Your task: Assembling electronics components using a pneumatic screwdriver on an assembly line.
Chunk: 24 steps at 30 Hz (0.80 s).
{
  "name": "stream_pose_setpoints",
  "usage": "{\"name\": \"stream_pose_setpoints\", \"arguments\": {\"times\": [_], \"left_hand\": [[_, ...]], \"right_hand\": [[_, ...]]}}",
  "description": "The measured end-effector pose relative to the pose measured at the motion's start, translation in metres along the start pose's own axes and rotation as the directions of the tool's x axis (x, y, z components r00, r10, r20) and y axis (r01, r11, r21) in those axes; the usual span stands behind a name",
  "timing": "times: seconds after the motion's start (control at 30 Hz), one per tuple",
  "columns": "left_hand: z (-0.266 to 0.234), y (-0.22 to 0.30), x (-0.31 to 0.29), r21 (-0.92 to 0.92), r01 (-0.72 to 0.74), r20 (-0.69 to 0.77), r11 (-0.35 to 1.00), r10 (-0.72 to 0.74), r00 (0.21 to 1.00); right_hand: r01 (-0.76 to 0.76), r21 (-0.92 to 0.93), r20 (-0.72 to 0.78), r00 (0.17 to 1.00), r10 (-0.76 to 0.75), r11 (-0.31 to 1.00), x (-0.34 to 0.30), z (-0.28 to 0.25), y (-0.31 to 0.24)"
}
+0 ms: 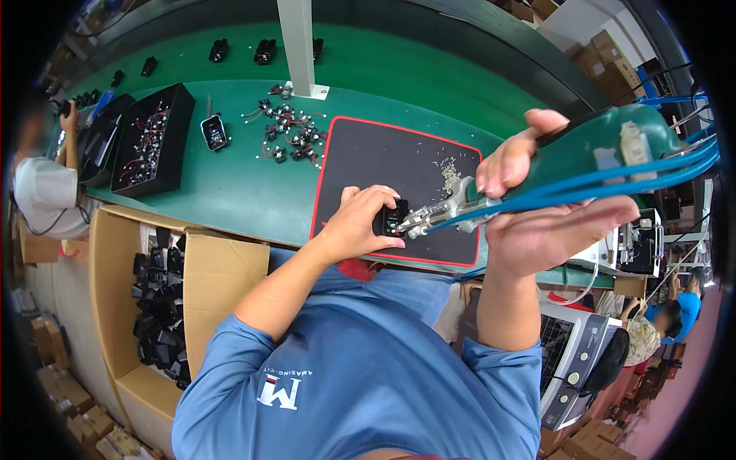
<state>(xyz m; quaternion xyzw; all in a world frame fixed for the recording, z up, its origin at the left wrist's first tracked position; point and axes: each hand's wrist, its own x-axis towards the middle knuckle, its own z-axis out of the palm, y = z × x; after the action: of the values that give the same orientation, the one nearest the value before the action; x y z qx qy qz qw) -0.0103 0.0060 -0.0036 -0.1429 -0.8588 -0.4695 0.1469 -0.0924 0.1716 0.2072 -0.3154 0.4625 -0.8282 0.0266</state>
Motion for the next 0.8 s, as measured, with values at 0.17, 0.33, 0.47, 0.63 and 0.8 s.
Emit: {"name": "stream_pose_setpoints", "arguments": {"times": [0.17, 0.33, 0.47, 0.63, 0.8], "left_hand": [[0.002, 0.001, 0.002, 0.014, 0.001, 0.022, 1.0, -0.001, 1.0], [-0.003, 0.009, 0.004, 0.003, 0.039, 0.029, 0.999, -0.039, 0.999], [-0.003, 0.01, 0.003, 0.013, 0.026, 0.023, 1.0, -0.026, 0.999], [-0.002, 0.009, 0.002, 0.029, 0.014, 0.013, 0.999, -0.014, 1.0], [-0.003, 0.005, 0.0, 0.019, 0.034, -0.002, 0.999, -0.034, 0.999]], "right_hand": [[-0.067, -0.155, -0.122, 0.991, 0.048, 0.986, -0.016, 0.003, 0.03], [-0.104, -0.276, -0.108, 0.991, 0.077, 0.955, -0.032, -0.003, 0.055], [-0.089, -0.224, -0.102, 0.993, 0.067, 0.971, -0.039, -0.007, 0.063], [-0.05, -0.136, -0.127, 0.991, 0.033, 0.99, -0.041, -0.006, 0.069], [-0.098, -0.191, -0.141, 0.987, 0.072, 0.977, -0.045, -0.006, 0.074]]}}
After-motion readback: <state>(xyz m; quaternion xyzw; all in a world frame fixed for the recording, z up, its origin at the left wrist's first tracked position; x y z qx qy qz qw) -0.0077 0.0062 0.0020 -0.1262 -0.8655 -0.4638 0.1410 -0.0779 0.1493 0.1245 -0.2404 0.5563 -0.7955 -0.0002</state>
